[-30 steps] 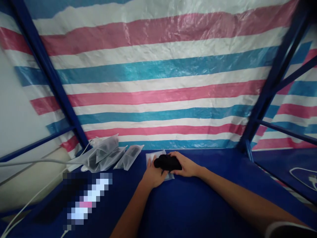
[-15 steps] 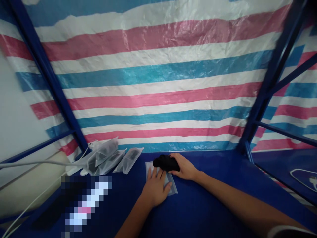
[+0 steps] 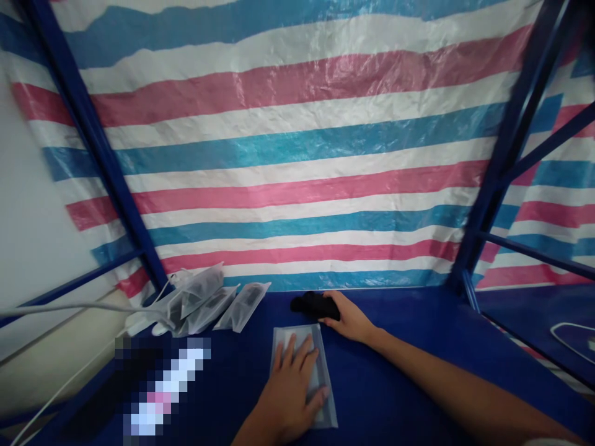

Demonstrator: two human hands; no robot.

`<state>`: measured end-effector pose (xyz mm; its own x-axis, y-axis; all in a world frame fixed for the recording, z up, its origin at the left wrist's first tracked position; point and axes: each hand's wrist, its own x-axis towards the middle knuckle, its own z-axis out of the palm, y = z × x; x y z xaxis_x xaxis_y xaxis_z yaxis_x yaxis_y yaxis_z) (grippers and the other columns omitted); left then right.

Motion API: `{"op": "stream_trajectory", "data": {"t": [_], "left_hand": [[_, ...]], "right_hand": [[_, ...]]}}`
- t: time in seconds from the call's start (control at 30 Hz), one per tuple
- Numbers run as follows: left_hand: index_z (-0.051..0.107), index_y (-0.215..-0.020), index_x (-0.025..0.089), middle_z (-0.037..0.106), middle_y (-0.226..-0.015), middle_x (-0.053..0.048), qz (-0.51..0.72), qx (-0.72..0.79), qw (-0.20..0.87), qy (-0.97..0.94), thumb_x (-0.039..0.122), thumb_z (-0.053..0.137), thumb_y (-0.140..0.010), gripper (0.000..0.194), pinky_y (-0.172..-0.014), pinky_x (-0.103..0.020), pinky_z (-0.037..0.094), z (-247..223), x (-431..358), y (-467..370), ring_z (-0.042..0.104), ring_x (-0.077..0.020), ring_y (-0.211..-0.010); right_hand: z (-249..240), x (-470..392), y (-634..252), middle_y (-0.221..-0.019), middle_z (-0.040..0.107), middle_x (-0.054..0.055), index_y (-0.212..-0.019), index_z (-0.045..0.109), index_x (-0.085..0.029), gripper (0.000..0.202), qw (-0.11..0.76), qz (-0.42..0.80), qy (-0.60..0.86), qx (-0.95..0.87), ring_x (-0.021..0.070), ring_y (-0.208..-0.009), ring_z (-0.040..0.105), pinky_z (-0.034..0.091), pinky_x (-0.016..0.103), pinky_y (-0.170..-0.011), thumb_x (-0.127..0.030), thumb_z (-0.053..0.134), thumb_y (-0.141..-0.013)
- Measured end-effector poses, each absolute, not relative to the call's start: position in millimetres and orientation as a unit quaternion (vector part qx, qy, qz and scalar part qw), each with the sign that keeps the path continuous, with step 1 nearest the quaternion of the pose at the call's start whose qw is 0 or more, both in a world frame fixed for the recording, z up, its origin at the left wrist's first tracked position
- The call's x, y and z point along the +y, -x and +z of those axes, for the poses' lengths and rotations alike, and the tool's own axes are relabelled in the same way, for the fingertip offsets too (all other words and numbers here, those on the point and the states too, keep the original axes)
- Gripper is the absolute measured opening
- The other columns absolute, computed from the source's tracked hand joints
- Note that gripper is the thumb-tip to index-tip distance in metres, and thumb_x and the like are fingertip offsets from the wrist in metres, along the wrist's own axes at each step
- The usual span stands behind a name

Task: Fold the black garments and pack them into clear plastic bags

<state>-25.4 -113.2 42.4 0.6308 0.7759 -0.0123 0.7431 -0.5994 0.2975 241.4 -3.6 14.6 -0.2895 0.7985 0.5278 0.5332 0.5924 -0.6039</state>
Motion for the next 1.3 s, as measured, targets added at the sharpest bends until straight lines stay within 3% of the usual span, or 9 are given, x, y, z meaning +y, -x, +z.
{"op": "stream_trajectory", "data": {"t": [0.13, 0.27, 0.47, 0.57, 0.77, 0.9, 1.0, 1.1, 1.3], "left_hand": [[0.058, -0.152, 0.019, 0.032, -0.173, -0.016, 0.080, 0.509, 0.091, -0.852, 0.074, 0.040, -0.101, 0.077, -0.127, -0.072, 0.015, 40, -69, 29, 0.017, -0.0470, -0.162], [0.061, -0.146, 0.015, 0.047, -0.164, -0.022, 0.130, 0.542, 0.087, -0.826, 0.060, 0.055, -0.099, 0.066, -0.127, -0.071, 0.018, 45, -28, 16, 0.026, -0.0483, -0.159], [0.059, -0.148, 0.023, 0.067, -0.147, -0.012, 0.346, 0.435, 0.390, -0.734, 0.060, 0.052, -0.103, 0.058, -0.116, -0.052, 0.049, 47, -21, -50, 0.063, -0.0347, -0.137], [0.064, -0.141, 0.023, 0.071, -0.141, -0.011, 0.402, 0.383, 0.485, -0.675, 0.054, 0.063, -0.100, 0.051, -0.112, -0.050, 0.054, 38, -18, -67, 0.067, -0.0338, -0.131], [0.059, -0.145, 0.019, 0.065, -0.149, -0.015, 0.484, 0.361, 0.476, -0.640, 0.050, 0.065, -0.099, 0.056, -0.117, -0.047, 0.050, 30, -10, -55, 0.062, -0.0317, -0.139], [0.061, -0.141, 0.018, 0.068, -0.146, -0.014, 0.490, 0.359, 0.486, -0.628, 0.047, 0.067, -0.096, 0.054, -0.117, -0.046, 0.050, 27, -12, -50, 0.064, -0.0302, -0.136], [0.061, -0.141, 0.019, 0.068, -0.145, -0.013, 0.489, 0.357, 0.476, -0.638, 0.044, 0.066, -0.096, 0.052, -0.117, -0.046, 0.050, 23, -9, -48, 0.064, -0.0297, -0.136], [0.062, -0.141, 0.019, 0.068, -0.145, -0.013, 0.488, 0.366, 0.452, -0.652, 0.039, 0.064, -0.095, 0.050, -0.119, -0.047, 0.048, 17, 2, -39, 0.064, -0.0291, -0.136], [0.068, -0.136, 0.018, 0.072, -0.140, -0.012, 0.448, 0.448, 0.349, -0.690, 0.031, 0.058, -0.093, 0.046, -0.120, -0.048, 0.045, 14, 25, -4, 0.066, -0.0287, -0.133]], "right_hand": [[26, -6, -249, -0.112, 0.073, 0.007, -0.125, 0.056, -0.024, 0.050, 0.492, 0.319, 0.489, -0.646, 0.0297, -0.101, 0.072, 0.059, 0.048, -0.093, -0.056, 0.074, -0.091], [33, -20, -266, -0.121, 0.076, 0.012, -0.133, 0.059, -0.026, 0.052, 0.531, 0.523, 0.449, -0.493, 0.0324, -0.108, 0.076, 0.063, 0.049, -0.089, -0.064, 0.061, -0.098], [32, -51, -285, -0.127, 0.077, 0.012, -0.135, 0.063, -0.026, 0.050, 0.551, 0.562, 0.426, -0.446, 0.0329, -0.113, 0.076, 0.063, 0.051, -0.094, -0.055, 0.068, -0.096], [27, -52, -289, -0.127, 0.076, 0.013, -0.137, 0.062, -0.026, 0.050, 0.552, 0.571, 0.415, -0.444, 0.0333, -0.110, 0.076, 0.065, 0.051, -0.091, -0.057, 0.066, -0.097], [9, -44, -297, -0.158, 0.052, 0.015, -0.154, 0.044, -0.027, 0.071, 0.579, 0.328, 0.505, -0.549, 0.0365, -0.144, 0.054, 0.052, 0.061, -0.113, -0.062, 0.065, -0.096], [7, -60, -284, -0.162, 0.046, 0.014, -0.161, 0.039, -0.031, 0.085, 0.487, 0.185, 0.462, -0.717, 0.0376, -0.151, 0.042, 0.035, 0.063, -0.126, -0.054, 0.078, -0.089], [11, -63, -276, -0.146, 0.061, 0.013, -0.162, 0.038, -0.033, 0.093, 0.448, 0.168, 0.450, -0.754, 0.0386, -0.137, 0.057, 0.043, 0.063, -0.118, -0.045, 0.085, -0.083], [13, -49, -291, -0.118, 0.072, 0.007, -0.157, 0.043, -0.030, 0.073, 0.481, 0.180, 0.500, -0.698, 0.0319, -0.111, 0.071, 0.052, 0.057, -0.108, -0.034, 0.071, -0.089], [3, -28, -377, -0.099, 0.076, 0.006, -0.151, 0.047, -0.022, 0.073, 0.479, 0.336, 0.603, -0.542, 0.0267, -0.079, 0.074, 0.061, 0.046, -0.079, -0.032, 0.069, -0.083]]}}
